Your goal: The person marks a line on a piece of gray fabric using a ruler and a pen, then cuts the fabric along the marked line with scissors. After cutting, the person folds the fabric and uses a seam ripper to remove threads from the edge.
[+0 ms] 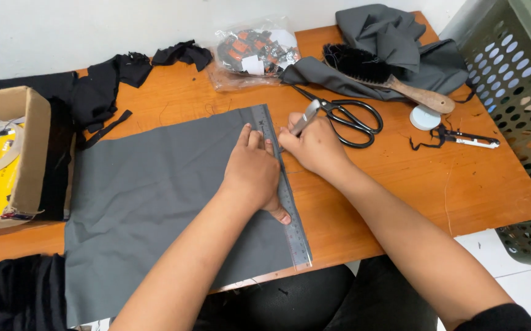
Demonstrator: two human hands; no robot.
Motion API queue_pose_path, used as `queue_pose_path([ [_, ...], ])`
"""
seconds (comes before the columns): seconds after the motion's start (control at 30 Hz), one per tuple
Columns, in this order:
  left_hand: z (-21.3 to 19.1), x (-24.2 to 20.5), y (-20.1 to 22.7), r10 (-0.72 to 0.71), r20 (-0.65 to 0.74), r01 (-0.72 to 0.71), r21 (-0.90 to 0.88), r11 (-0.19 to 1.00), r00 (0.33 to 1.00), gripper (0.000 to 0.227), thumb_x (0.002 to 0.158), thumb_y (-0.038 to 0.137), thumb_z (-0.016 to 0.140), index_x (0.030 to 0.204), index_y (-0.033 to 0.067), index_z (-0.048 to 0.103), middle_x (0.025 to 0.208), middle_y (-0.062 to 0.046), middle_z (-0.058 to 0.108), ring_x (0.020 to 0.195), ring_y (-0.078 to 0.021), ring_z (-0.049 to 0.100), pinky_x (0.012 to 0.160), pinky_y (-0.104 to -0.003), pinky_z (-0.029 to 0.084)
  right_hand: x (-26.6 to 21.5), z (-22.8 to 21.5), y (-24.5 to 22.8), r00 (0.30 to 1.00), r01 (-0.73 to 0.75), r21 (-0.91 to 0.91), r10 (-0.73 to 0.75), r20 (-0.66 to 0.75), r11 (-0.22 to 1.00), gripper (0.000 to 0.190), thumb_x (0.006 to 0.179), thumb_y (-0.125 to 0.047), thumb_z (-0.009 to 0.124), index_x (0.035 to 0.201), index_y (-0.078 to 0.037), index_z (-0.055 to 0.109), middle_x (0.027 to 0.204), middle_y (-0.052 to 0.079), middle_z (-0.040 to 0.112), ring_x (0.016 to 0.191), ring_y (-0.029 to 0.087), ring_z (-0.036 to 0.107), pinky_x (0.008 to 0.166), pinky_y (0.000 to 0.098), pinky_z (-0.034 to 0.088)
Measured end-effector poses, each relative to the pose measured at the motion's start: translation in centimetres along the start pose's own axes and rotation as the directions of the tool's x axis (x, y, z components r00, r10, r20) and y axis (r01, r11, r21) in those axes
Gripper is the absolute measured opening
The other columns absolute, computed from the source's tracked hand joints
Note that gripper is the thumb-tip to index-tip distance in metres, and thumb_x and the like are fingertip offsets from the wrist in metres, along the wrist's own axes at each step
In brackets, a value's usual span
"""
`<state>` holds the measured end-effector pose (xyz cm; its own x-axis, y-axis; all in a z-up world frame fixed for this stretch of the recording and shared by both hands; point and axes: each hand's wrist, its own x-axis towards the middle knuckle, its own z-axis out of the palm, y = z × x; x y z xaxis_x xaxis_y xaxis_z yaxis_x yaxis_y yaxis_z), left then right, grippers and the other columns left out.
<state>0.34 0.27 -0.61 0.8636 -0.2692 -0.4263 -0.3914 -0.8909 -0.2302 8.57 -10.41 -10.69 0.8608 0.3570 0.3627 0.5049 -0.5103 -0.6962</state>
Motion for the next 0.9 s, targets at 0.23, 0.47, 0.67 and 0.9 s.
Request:
queue_pose_path([
  [0.23,0.3,0.2,-0.1,0.023,-0.016,-0.023,-0.004,1.000,1.000,0.067,0.069,0.014,0.062,0.125,-0.0095,0.033,0.129,-0.028,0.035,0.124,-0.0374,0.024,0.104,-0.048,0.001,-3.4,-0.8,-0.2,0.988,-0.116,0.001,0.115,0.106,0.993,0.033,0.076,-0.022,0.061,0.054,-0.005,0.042,0.042,0.015,0.044,0.048,0.027,0.050,0.048,0.0322,0.038],
  [0.47,-0.4,0.0,-0.2,0.012,0.022,-0.013,0.053,0.998,1.000,0.050,0.071,0.018,0.061,0.118,0.0030,0.050,0.128,-0.013,0.044,0.123,-0.0363,0.027,0.105,-0.049,0.003,-4.6,-0.7,0.0,0.993,-0.102,0.047,0.098,0.071,0.994,0.034,0.077,-0.020,0.061,0.053,-0.007,0.042,0.037,0.010,0.037,0.040,0.020,0.044,0.041,0.0279,0.034],
  [0.67,-0.4,0.0,0.1,0.015,0.018,-0.016,0.055,0.998,1.000,0.050,0.071,0.018,0.062,0.117,0.0026,0.050,0.128,-0.012,0.044,0.123,-0.0358,0.027,0.105,-0.049,0.003,-4.6,-0.6,0.0,0.994,-0.093,0.072,0.089,0.057,0.993,0.036,0.076,-0.020,0.062,0.051,-0.007,0.040,0.035,0.008,0.034,0.037,0.017,0.039,0.039,0.0259,0.032],
  [0.9,-0.4,-0.2,0.2,-0.013,0.021,0.012,0.035,0.999,1.000,0.054,0.071,0.016,0.062,0.120,-0.0009,0.046,0.128,-0.014,0.044,0.123,-0.0355,0.027,0.105,-0.048,0.004,-6.8,-1.3,-1.3,0.995,-0.072,0.036,0.069,0.069,0.997,0.035,0.079,-0.020,0.060,0.052,-0.008,0.041,0.036,0.010,0.038,0.038,0.020,0.044,0.039,0.0262,0.034],
])
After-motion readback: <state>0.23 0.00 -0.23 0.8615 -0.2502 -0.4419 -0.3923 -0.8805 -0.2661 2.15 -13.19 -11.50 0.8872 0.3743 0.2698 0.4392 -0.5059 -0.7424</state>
